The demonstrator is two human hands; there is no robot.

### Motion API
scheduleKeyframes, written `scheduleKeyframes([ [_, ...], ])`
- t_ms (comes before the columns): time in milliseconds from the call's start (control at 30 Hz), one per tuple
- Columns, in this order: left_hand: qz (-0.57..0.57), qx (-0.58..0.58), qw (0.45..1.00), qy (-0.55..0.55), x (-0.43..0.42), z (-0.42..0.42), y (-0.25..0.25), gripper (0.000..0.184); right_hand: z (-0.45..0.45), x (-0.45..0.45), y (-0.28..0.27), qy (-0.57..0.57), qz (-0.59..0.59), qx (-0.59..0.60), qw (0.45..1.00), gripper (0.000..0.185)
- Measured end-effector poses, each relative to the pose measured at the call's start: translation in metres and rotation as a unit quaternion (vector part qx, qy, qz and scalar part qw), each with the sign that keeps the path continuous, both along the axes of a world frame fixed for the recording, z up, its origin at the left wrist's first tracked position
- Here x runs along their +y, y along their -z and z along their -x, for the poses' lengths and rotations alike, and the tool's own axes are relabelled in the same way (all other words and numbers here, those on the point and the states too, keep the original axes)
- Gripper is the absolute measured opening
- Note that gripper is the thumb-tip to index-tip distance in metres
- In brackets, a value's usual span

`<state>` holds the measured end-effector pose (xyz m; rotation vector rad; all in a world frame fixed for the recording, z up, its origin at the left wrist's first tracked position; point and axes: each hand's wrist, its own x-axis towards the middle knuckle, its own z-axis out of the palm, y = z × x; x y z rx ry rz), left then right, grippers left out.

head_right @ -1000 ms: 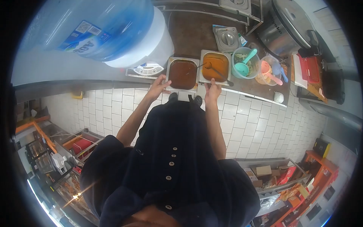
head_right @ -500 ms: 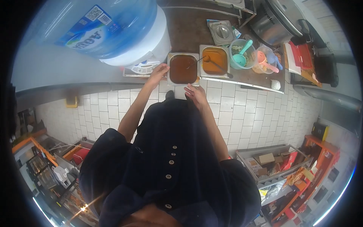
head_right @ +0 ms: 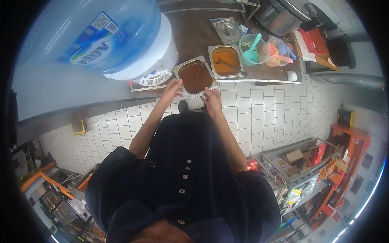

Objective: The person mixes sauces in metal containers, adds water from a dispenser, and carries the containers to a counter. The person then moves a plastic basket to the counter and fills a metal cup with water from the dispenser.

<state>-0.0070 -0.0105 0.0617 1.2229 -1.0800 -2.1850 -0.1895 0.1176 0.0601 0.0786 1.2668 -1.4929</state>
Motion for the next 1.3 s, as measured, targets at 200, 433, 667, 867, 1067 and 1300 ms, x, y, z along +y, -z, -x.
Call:
scheduleKeyframes([
  [200,-0.003,0.041,0.999,-0.007,0.003,-0.004,0.01,0.029,-0.008,-0.002,0.001,-0.072,-0.07,0.037,0.994,0.024],
  [433,0.023,0.009,1.0,0.008,0.002,-0.003,0.001,0.023,-0.011,-0.007,0.009,-0.037,-0.008,0.045,0.998,0.023],
  [667,-0.004,0.034,0.999,0.0,0.01,-0.003,0.015,0.02,-0.008,0.0,0.011,-0.042,-0.032,0.005,0.999,0.026],
  [867,-0.051,0.114,0.992,-0.008,0.018,-0.009,0.026,0.02,-0.01,0.003,0.013,-0.027,0.062,-0.04,0.997,0.029],
  [1067,-0.034,0.133,0.991,0.005,0.021,-0.015,0.024,0.017,-0.02,0.008,0.017,0.005,0.111,-0.043,0.993,0.039],
  [1300,0.095,0.128,0.987,0.005,0.018,-0.017,-0.007,0.012,-0.035,0.021,-0.049,0.046,0.096,-0.064,0.992,0.042],
])
